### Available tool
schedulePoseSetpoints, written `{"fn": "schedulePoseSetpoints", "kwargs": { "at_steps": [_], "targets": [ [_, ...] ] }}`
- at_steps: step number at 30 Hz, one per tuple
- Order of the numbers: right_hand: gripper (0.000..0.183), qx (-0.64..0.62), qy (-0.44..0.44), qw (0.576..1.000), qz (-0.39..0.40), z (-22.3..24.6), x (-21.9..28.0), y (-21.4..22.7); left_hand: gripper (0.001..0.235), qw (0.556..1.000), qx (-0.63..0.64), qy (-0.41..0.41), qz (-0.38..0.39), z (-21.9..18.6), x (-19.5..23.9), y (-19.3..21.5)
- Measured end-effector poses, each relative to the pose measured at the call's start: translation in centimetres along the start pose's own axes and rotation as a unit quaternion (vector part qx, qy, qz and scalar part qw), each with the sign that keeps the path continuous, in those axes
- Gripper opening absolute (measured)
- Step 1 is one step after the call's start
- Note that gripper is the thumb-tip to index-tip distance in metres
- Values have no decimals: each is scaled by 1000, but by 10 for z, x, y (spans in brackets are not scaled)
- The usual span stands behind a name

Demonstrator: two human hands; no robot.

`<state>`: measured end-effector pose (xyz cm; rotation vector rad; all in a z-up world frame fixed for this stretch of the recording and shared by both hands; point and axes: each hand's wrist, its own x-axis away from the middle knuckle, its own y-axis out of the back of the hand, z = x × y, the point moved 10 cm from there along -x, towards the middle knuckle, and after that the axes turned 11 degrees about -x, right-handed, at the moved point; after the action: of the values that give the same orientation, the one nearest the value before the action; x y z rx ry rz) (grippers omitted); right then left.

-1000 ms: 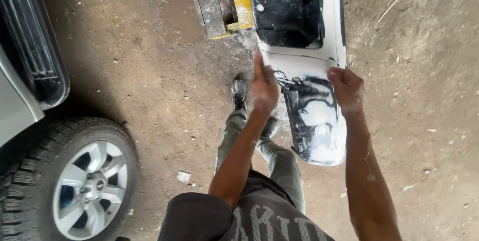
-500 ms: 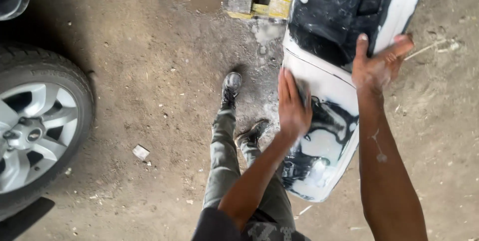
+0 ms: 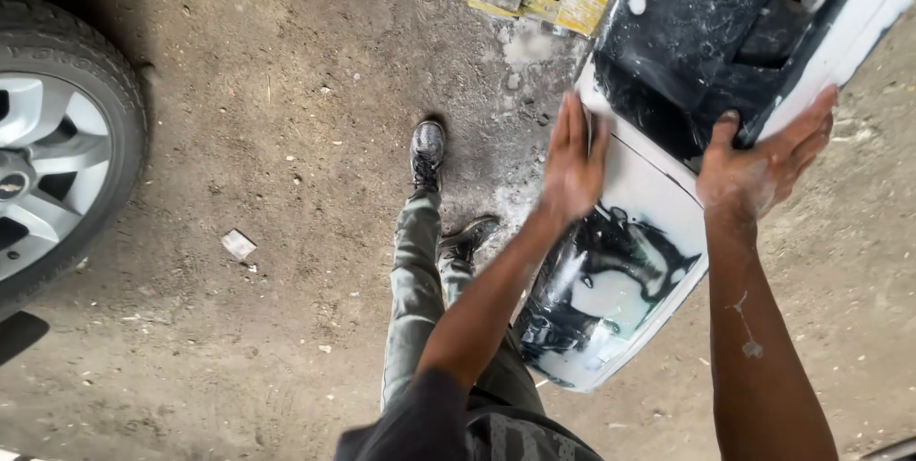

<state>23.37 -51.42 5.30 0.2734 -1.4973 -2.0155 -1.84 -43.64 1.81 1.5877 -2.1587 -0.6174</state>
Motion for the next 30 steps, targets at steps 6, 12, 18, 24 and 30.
{"fn": "schedulePoseSetpoints", "kwargs": {
  "at_steps": [6,12,18,24,30],
  "targets": [
    [100,65,7,998,8,-18,-4,-16,76,975,29,146,167,-5,28,17],
    [98,83,-13,996,1,-62,-14,-29,81,969,23,161,187,33,-25,-32],
    [91,169,164,971,-49,-91,-26,-44,71,989,8,86,123,13,29,-7],
    [89,115,93,989,-22,-102,-25,-42,64,958,-141,70,240,19,-7,-15],
    [87,135,163,977,-41,-79,-13,-36,70,990,34,71,120,22,12,-14]
  ]
}}
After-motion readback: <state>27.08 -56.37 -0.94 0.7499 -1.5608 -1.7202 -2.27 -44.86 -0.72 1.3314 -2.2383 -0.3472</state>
